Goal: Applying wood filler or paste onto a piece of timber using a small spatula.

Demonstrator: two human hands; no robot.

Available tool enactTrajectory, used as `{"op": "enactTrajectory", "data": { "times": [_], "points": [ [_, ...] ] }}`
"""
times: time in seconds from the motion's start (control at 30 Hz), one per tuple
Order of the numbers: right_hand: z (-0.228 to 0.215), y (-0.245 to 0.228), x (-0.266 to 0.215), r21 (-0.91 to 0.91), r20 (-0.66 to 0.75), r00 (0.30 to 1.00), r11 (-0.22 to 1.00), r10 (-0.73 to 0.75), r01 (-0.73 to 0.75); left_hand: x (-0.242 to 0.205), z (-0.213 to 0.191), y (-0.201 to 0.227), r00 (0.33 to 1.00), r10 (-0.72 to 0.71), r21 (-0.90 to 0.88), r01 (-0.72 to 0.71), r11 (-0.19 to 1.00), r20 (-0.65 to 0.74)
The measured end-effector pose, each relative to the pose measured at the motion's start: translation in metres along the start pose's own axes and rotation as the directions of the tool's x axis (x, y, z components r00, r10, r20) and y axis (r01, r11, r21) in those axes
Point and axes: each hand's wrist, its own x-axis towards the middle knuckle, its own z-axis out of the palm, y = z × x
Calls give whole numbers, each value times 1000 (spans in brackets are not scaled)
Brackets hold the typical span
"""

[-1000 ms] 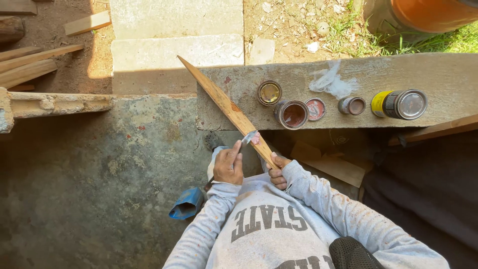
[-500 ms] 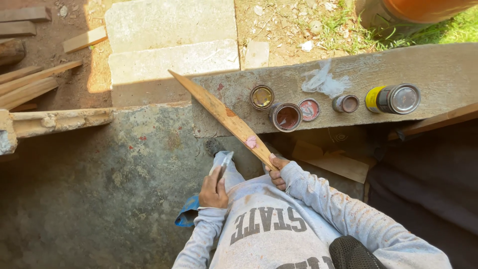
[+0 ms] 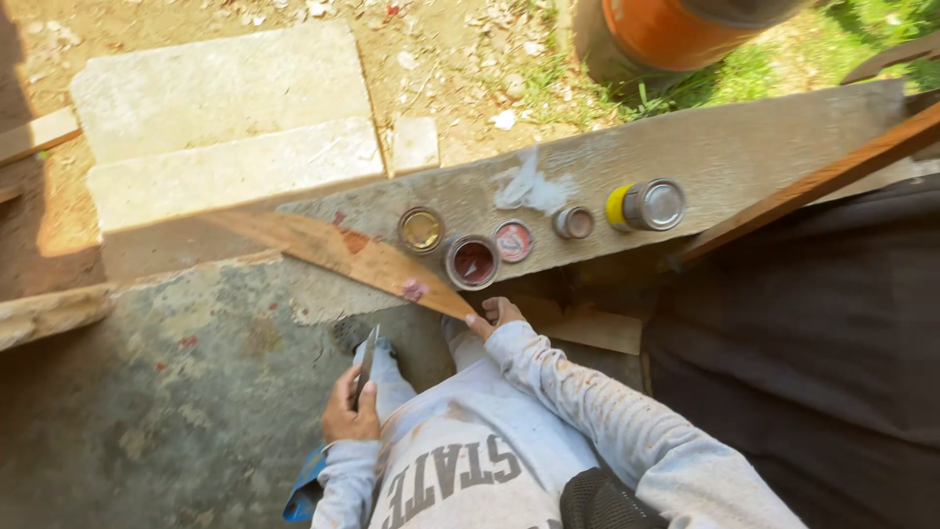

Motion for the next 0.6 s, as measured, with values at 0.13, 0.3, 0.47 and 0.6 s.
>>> {"op": "enactTrajectory", "data": {
  "times": [0.13, 0.3, 0.47, 0.6],
  "points": [
    [-74, -53, 2, -351, -106, 930, 889, -351, 295, 2, 5, 3, 1000, -4, 17, 4, 1000, 17],
    [-110, -85, 72, -728, 291, 624, 255, -725, 636, 8, 12, 16, 994, -76, 47, 72, 996, 82],
    [-103, -54, 108, -742, 395, 639, 181, -660, 646, 11, 8, 24, 999, -16, -44, 18, 999, 47],
    [-133, -88, 77, -594, 290, 563, 316, -774, 740, 3, -4, 23, 999, -53, -29, 53, 998, -7]
  ]
}}
